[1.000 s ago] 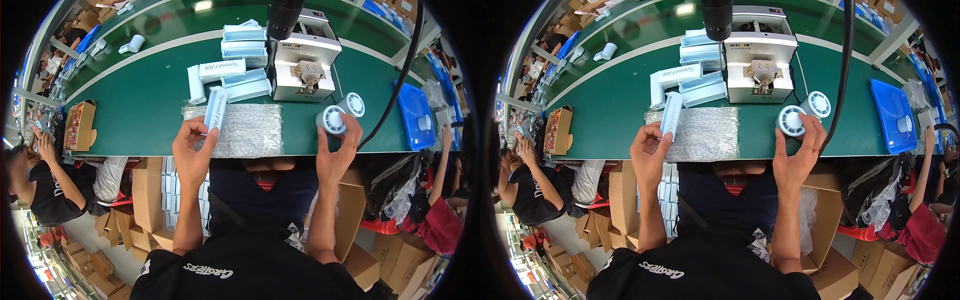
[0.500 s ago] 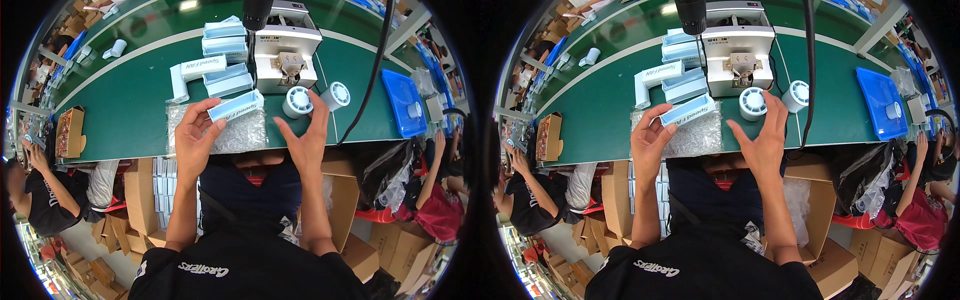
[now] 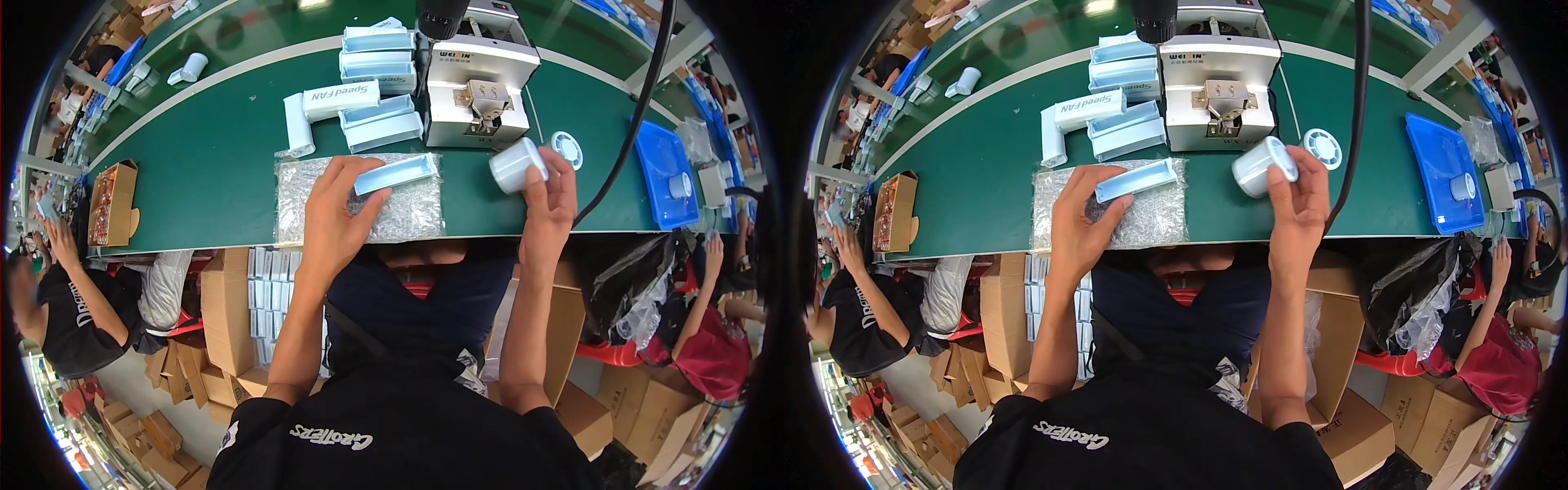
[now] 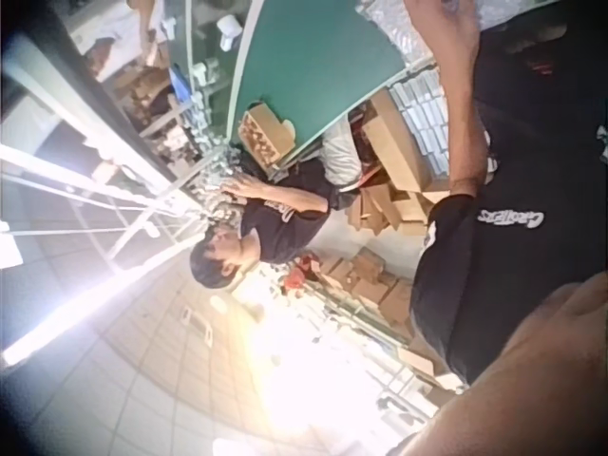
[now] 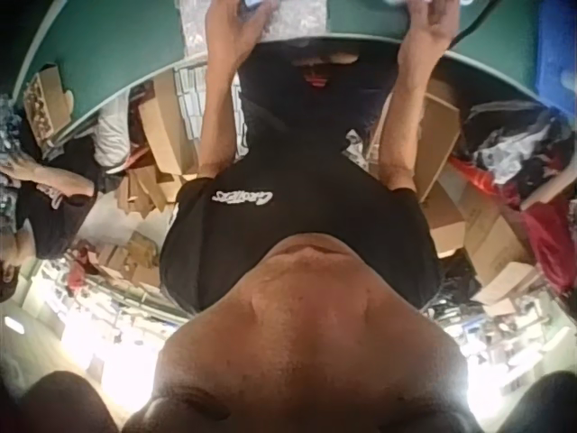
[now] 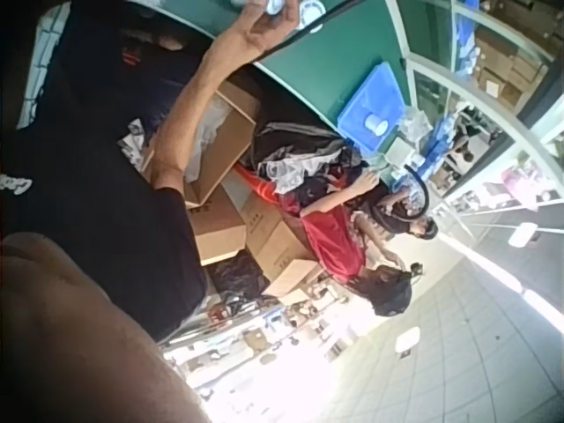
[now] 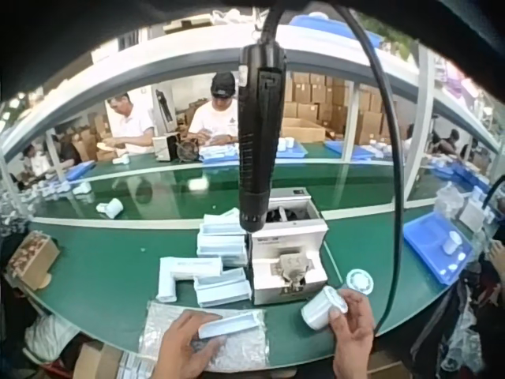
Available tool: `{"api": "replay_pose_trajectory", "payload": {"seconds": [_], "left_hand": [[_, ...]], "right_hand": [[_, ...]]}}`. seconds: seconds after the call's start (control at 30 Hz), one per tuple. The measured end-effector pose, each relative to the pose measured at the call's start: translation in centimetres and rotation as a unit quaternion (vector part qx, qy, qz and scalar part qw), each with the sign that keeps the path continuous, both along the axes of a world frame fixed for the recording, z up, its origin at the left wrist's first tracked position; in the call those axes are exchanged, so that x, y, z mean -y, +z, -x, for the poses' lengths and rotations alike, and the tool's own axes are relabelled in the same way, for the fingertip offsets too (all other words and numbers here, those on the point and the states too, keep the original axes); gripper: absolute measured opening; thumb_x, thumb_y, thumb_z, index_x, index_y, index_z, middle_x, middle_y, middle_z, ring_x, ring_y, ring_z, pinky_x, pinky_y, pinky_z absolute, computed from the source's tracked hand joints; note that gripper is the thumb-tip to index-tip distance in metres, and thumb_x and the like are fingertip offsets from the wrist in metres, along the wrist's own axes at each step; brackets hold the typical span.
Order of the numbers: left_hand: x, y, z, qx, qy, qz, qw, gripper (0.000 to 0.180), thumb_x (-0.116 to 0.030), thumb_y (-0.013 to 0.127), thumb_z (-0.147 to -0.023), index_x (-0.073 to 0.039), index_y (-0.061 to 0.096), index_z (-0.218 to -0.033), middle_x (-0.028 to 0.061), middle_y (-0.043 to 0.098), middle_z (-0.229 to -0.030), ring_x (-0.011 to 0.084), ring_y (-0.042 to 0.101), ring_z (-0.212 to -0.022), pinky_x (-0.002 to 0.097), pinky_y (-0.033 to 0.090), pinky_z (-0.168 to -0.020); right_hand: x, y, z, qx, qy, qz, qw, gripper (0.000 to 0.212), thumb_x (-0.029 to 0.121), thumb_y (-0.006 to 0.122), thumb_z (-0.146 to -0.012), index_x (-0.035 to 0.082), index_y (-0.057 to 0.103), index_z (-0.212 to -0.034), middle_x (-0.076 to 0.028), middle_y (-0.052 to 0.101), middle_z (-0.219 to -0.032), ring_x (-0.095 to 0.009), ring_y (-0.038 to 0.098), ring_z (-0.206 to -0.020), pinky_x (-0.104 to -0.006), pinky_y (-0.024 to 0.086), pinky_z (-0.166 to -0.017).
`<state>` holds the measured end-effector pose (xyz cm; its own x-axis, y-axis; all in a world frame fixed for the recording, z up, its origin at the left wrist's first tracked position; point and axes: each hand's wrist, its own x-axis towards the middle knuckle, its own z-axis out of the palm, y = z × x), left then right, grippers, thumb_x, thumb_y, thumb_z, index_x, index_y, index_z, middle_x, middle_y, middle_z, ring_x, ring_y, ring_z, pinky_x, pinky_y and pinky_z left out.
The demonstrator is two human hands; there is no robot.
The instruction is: Assembling small electric fans by inserting a motor component into a plastic housing and securing it using an electric screwdriver on an assembly line.
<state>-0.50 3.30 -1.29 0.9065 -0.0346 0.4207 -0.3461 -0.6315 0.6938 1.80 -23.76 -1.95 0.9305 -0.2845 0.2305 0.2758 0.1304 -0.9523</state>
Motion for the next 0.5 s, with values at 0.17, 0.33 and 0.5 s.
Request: {"api": "replay_pose_trajectory", "payload": {"seconds": [0.17,0.33,0.5], "left_hand": [[-1.0,0.3,0.5,-0.095,-0.043,0.330,0.938,0.033,-0.007,0.080,-0.090,0.000,0.068,-0.120,0.0040,0.068,-0.111,0.0140,0.064,-0.103,0.0290,0.049,-0.093],[-1.2,0.4,-0.1,-0.117,-0.095,0.599,0.786,0.036,-0.021,0.067,-0.102,0.002,0.061,-0.130,0.0140,0.071,-0.122,0.0253,0.068,-0.116,0.0395,0.053,-0.102],[-0.5,-0.4,-1.5,-0.147,-0.069,0.651,0.741,0.040,-0.031,0.060,-0.107,0.000,0.058,-0.133,0.0166,0.069,-0.124,0.0306,0.068,-0.120,0.0418,0.054,-0.104]], "right_hand": [[-0.7,-0.8,0.4,0.041,-0.095,0.004,0.995,0.041,0.007,0.066,-0.102,-0.001,0.050,-0.138,-0.015,0.062,-0.131,-0.018,0.059,-0.119,-0.0314,0.045,-0.104],[-1.4,-0.8,1.8,0.184,-0.034,0.036,0.982,0.054,0.019,0.069,-0.099,-0.003,0.046,-0.143,-0.024,0.056,-0.140,-0.030,0.057,-0.129,-0.0428,0.044,-0.111],[-2.4,-0.4,2.1,0.140,0.135,-0.026,0.981,0.067,0.036,0.072,-0.096,-0.003,0.044,-0.143,-0.032,0.054,-0.139,-0.042,0.061,-0.125,-0.0536,0.049,-0.109]]}}
